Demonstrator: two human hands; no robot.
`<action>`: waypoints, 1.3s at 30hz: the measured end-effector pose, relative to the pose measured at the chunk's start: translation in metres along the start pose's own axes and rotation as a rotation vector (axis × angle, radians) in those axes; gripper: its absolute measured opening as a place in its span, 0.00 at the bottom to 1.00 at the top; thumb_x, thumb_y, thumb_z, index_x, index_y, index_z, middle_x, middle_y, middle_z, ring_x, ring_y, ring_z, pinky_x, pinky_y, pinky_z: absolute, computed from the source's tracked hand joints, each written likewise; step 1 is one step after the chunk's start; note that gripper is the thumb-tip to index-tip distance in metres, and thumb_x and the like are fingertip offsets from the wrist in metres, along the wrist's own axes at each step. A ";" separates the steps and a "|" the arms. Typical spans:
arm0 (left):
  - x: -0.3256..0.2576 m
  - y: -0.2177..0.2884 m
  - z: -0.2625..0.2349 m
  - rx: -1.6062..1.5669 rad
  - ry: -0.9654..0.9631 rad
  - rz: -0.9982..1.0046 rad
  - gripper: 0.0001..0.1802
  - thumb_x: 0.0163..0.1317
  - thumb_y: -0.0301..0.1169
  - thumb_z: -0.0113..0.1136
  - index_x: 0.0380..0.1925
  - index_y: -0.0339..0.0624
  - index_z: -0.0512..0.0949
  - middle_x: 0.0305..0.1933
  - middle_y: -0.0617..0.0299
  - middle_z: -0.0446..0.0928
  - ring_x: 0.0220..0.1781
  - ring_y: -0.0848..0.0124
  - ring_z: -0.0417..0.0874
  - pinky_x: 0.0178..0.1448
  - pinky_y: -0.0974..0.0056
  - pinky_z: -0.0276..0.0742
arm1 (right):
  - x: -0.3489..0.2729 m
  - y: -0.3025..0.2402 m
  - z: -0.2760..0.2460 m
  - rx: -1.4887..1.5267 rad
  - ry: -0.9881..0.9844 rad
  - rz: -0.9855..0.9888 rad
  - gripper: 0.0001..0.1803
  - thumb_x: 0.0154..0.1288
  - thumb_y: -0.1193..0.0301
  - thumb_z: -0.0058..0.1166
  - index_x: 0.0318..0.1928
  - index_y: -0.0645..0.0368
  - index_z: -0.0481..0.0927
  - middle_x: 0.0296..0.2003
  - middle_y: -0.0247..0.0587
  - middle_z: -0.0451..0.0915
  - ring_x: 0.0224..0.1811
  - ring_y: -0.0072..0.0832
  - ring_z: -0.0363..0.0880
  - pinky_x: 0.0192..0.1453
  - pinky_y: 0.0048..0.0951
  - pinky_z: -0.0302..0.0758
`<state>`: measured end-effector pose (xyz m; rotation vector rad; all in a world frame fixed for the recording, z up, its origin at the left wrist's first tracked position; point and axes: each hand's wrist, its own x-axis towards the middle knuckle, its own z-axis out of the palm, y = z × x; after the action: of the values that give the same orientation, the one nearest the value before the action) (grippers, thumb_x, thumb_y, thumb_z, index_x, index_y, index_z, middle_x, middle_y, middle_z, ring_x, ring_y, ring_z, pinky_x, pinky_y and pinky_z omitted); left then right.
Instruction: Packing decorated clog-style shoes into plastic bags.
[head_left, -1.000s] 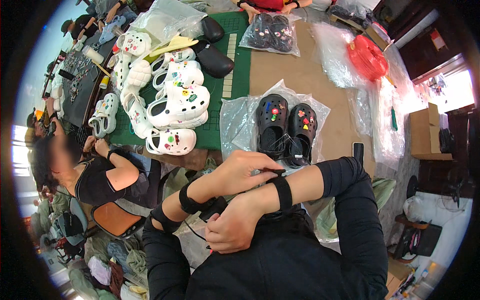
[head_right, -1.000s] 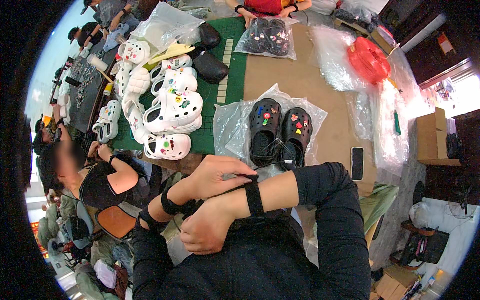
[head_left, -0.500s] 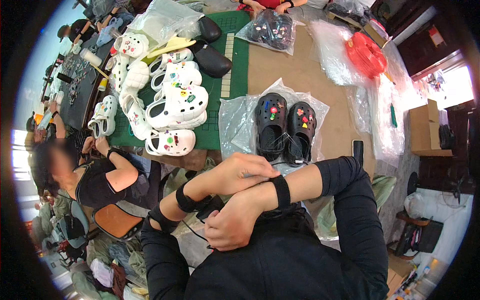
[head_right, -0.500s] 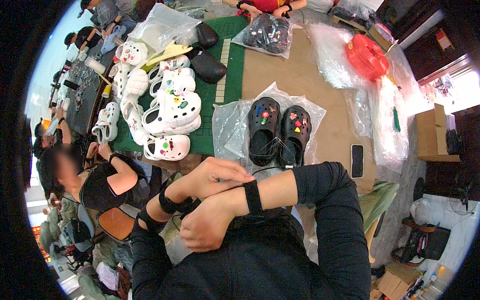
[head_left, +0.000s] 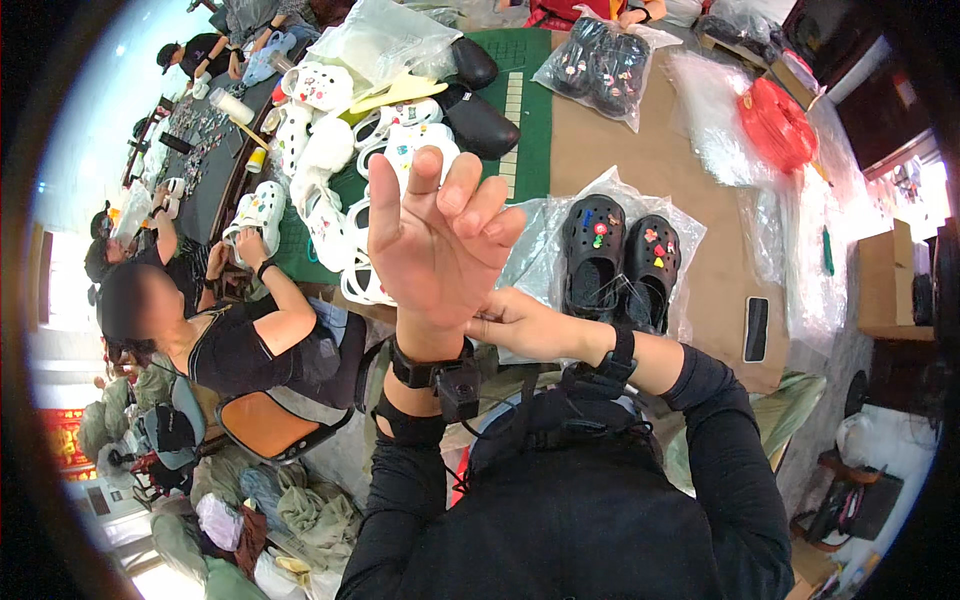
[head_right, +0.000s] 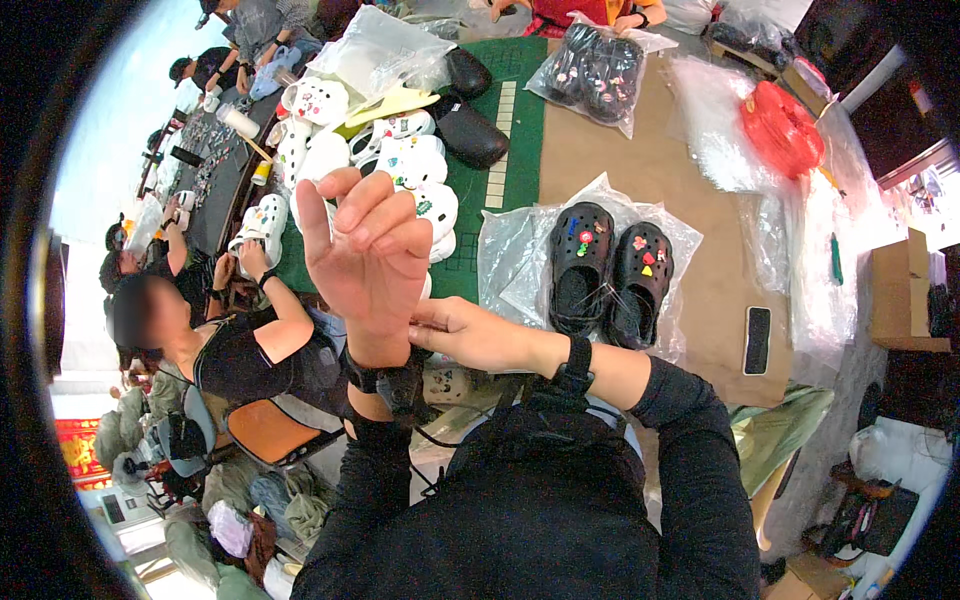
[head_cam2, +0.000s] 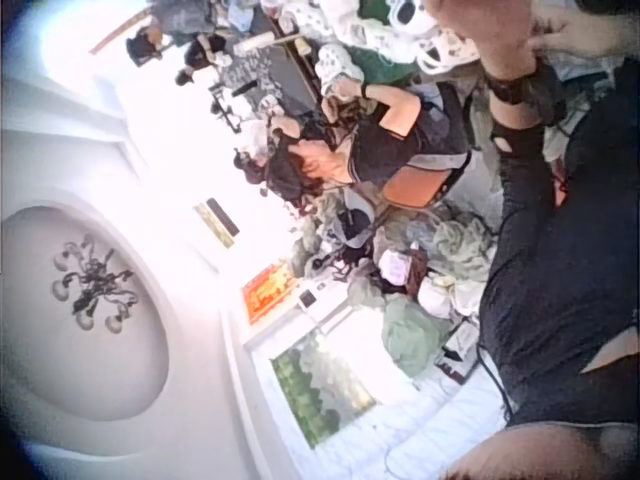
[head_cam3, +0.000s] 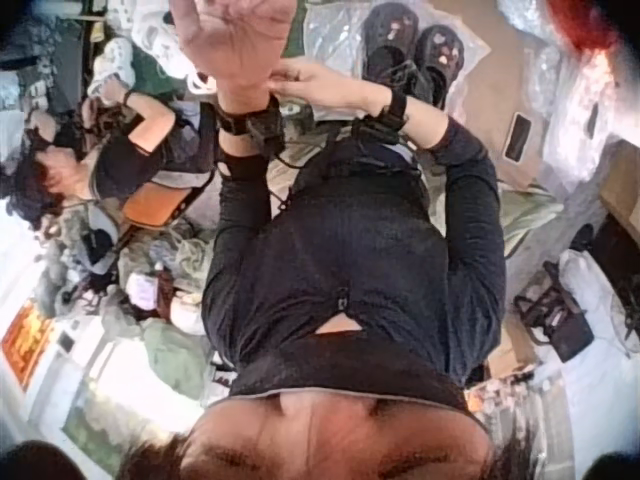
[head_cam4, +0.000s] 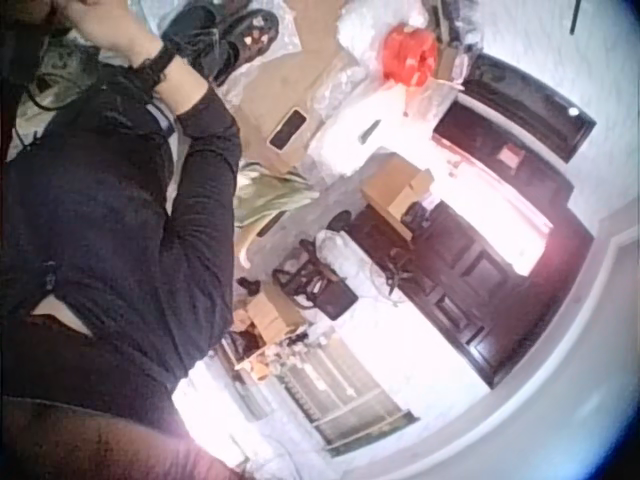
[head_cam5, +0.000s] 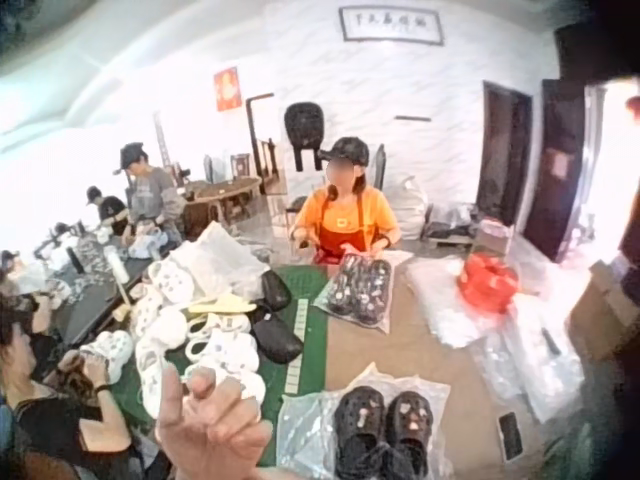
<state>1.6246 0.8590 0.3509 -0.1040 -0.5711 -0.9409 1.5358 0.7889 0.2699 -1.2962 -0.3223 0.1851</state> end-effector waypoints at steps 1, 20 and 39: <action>0.003 -0.002 -0.001 -0.002 -0.002 -0.005 0.23 0.68 0.48 0.33 0.40 0.41 0.71 0.31 0.63 0.66 0.34 0.71 0.65 0.42 0.66 0.62 | 0.000 0.003 -0.002 0.140 -0.055 0.052 0.17 0.67 0.70 0.44 0.52 0.66 0.68 0.46 0.38 0.74 0.47 0.19 0.69 0.53 0.25 0.67; 0.005 0.030 0.001 0.338 0.099 0.335 0.17 0.66 0.44 0.43 0.30 0.43 0.72 0.25 0.67 0.66 0.28 0.75 0.63 0.37 0.70 0.61 | -0.023 -0.002 0.007 0.334 0.151 0.082 0.05 0.60 0.80 0.50 0.38 0.62 0.74 0.35 0.31 0.76 0.40 0.15 0.72 0.46 0.20 0.70; 0.014 0.011 0.020 -0.346 -0.025 0.226 0.07 0.61 0.31 0.46 0.27 0.42 0.70 0.23 0.66 0.67 0.28 0.74 0.68 0.37 0.69 0.66 | -0.009 0.010 0.019 0.485 0.146 0.035 0.06 0.62 0.75 0.51 0.39 0.62 0.73 0.35 0.27 0.73 0.40 0.14 0.69 0.45 0.18 0.67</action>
<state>1.6314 0.8618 0.3762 -0.4820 -0.4052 -0.8111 1.5208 0.8064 0.2633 -0.8297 -0.1176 0.1832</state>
